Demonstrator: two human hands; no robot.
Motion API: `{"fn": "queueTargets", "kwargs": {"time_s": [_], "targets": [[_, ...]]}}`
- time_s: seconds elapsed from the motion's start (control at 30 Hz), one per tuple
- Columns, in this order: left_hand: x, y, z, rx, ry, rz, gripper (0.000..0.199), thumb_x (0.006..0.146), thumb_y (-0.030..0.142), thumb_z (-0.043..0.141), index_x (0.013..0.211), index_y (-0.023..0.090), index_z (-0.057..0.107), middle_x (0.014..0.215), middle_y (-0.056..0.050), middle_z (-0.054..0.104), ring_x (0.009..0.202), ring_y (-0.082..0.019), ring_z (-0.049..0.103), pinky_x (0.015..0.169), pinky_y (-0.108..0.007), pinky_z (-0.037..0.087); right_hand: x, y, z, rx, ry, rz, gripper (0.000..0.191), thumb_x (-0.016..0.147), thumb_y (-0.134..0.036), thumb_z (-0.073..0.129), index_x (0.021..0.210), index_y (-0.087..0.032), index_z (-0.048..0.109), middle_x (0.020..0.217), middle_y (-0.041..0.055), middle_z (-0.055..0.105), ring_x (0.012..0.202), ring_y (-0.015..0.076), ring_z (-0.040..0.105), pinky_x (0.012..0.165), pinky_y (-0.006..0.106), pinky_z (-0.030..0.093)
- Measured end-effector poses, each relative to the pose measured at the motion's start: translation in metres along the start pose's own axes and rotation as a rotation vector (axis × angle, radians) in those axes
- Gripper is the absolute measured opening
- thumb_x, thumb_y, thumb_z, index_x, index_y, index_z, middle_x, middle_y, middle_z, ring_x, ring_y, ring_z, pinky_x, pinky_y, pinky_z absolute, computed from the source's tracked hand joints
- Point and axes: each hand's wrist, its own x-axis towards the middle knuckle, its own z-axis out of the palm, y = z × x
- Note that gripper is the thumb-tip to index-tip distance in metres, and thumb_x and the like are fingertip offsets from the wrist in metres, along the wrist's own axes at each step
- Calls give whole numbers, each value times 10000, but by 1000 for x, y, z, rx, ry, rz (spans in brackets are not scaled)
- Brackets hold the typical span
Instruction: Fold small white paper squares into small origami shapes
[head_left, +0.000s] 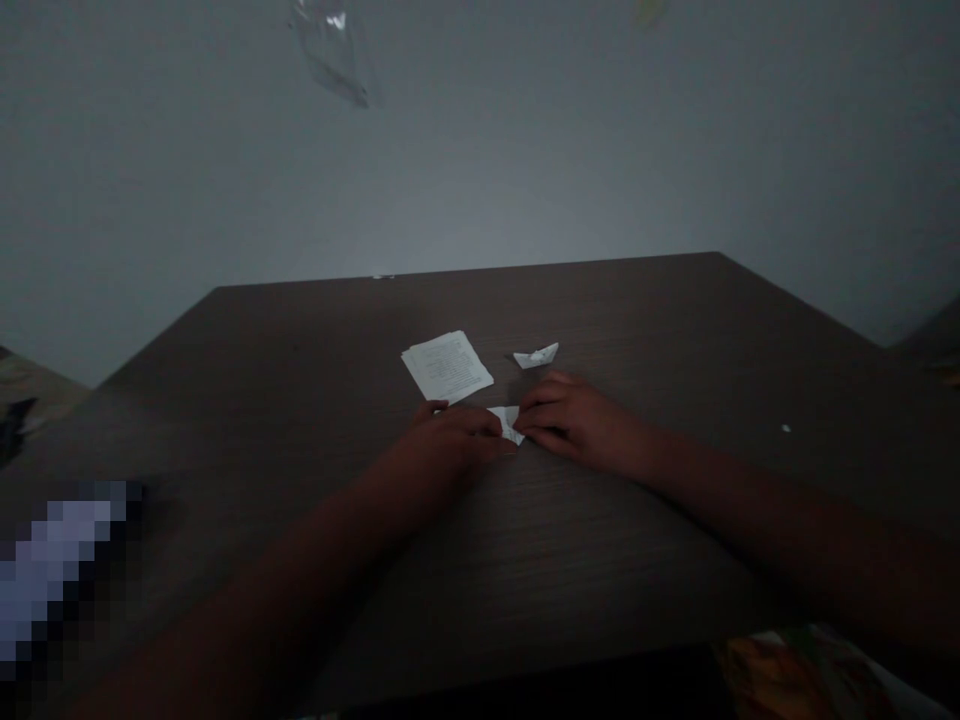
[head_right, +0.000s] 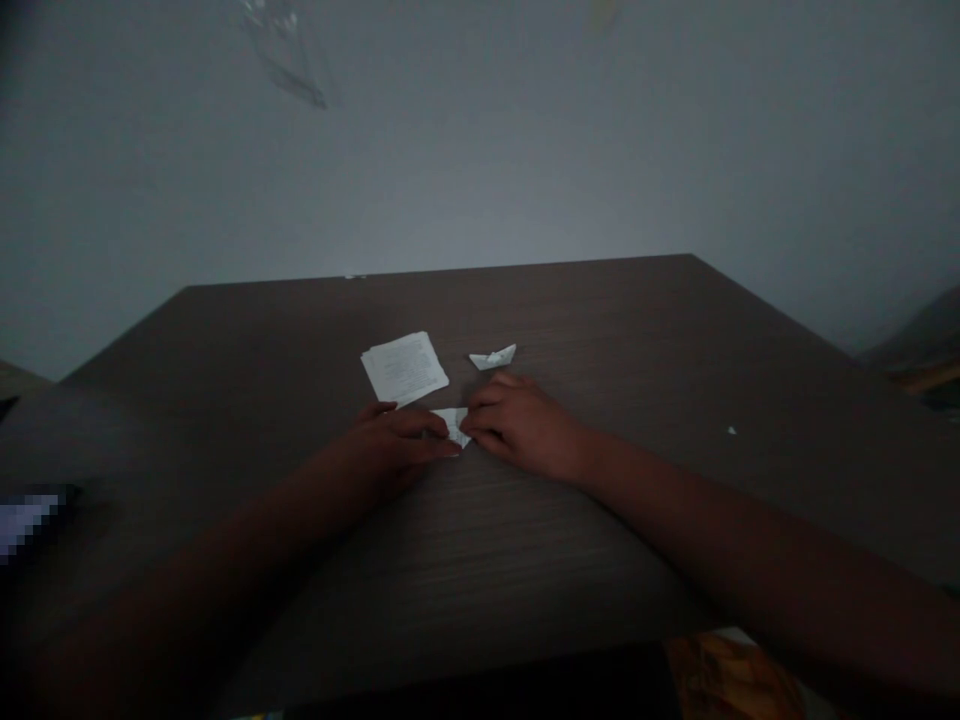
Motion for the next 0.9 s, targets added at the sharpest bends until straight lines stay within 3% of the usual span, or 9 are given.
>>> {"fn": "queueTargets", "kwargs": {"time_s": [0.23, 0.4, 0.67, 0.9], "targets": [[-4, -5, 11, 22, 71, 17, 468, 1135, 84, 701, 1434, 376, 913, 1548, -38, 854, 1411, -330, 795, 1408, -606, 446, -1, 1, 2, -29, 13, 30, 154, 1203, -225, 817, 1236, -269, 960, 1208, 107, 885, 1197, 316, 783, 1100, 526, 640], [-2, -6, 10, 43, 21, -3, 488, 1115, 100, 741, 1443, 419, 912, 1568, -39, 851, 1425, -368, 801, 1408, -685, 434, -2, 0, 0, -11, -4, 35, 152, 1203, -230, 818, 1242, -265, 961, 1224, 116, 883, 1204, 322, 788, 1112, 539, 643], [-7, -4, 8, 43, 63, 39, 543, 1134, 83, 724, 1508, 443, 884, 1630, -56, 832, 1428, -381, 790, 1411, -760, 435, -1, -2, -3, 57, -3, 45, 158, 1195, -212, 819, 1233, -254, 966, 1249, 128, 880, 1229, 326, 797, 1152, 557, 656], [-4, -11, 7, -1, 31, 31, 488, 1132, 111, 752, 1481, 413, 910, 1572, -77, 858, 1447, -362, 791, 1434, -721, 443, 0, 1, -2, 66, -10, 31, 160, 1202, -232, 819, 1234, -267, 972, 1236, 124, 884, 1212, 324, 803, 1131, 547, 667]]}}
